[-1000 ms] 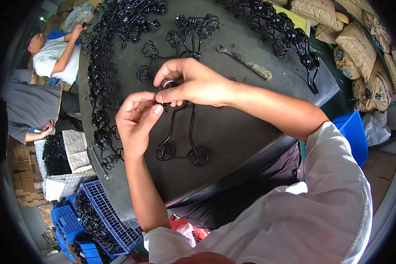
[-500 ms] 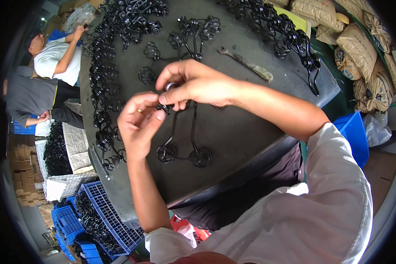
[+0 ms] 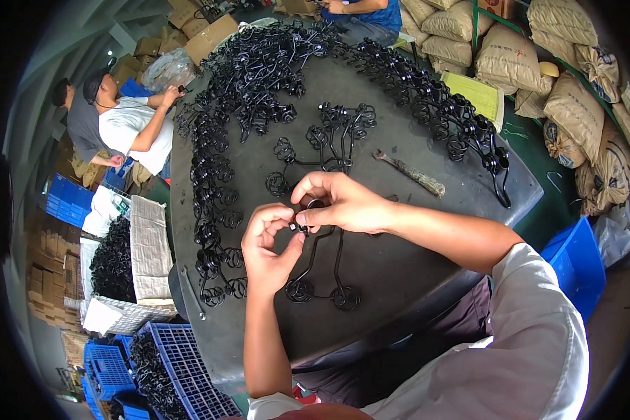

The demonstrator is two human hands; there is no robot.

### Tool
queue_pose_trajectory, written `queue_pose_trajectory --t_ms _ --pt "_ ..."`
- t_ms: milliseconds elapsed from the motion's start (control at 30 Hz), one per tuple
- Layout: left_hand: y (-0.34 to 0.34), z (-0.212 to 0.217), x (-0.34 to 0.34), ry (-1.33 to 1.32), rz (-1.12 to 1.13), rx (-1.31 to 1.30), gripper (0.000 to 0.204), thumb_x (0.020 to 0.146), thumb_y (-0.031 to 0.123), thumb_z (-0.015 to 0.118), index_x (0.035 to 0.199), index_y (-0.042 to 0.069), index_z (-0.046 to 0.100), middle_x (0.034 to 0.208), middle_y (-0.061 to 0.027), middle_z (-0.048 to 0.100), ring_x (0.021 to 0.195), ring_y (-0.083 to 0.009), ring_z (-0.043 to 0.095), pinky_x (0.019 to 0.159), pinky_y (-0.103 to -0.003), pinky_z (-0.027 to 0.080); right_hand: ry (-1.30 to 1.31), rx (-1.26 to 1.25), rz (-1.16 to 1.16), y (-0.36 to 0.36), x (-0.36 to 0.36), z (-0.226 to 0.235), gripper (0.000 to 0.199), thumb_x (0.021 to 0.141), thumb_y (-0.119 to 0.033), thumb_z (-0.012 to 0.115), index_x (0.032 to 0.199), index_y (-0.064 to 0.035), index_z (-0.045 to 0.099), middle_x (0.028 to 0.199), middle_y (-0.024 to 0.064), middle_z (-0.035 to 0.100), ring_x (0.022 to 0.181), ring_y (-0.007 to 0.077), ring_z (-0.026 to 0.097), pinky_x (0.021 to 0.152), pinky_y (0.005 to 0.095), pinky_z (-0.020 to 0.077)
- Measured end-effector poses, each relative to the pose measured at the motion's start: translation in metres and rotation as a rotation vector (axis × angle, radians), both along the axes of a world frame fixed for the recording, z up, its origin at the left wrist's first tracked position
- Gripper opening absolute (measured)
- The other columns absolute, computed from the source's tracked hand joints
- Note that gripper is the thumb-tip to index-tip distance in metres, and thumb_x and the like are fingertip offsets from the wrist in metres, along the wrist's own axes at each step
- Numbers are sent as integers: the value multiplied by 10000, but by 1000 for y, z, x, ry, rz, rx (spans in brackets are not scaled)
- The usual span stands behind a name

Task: Assembling and tightening black metal wire components using a wrench at a manufacturing workbench.

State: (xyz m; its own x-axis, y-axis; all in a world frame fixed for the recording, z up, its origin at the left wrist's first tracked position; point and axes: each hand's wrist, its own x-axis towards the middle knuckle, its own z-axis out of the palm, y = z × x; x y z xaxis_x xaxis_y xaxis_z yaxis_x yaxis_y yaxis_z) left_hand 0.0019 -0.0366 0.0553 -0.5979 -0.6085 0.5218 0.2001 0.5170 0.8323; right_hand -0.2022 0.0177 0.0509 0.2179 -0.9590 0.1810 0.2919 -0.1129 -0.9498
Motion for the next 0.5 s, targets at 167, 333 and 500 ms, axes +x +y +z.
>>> queue_pose_trajectory --t_ms 167,333,500 --pt "-3 0 1 -34 28 233 274 884 0 771 1123 -7 637 1001 -68 699 931 -130 675 849 -284 566 53 -180 -153 0 3 4 284 927 7 714 1168 -18 567 1024 48 647 919 100 625 820 273 522" --pt "-4 -9 0 -22 32 319 267 876 33 799 1093 -16 650 994 -74 714 909 -121 690 840 -274 573 138 -199 -180 4 3 3 313 921 25 714 1191 -34 567 1063 44 642 994 100 610 876 280 503" --pt "-1 -6 1 -21 20 276 284 887 -82 733 1151 -27 644 1033 -91 720 959 -128 686 866 -266 571 155 -174 -164 7 5 5 328 923 44 706 1208 -36 563 1121 48 639 1049 107 607 919 282 498"
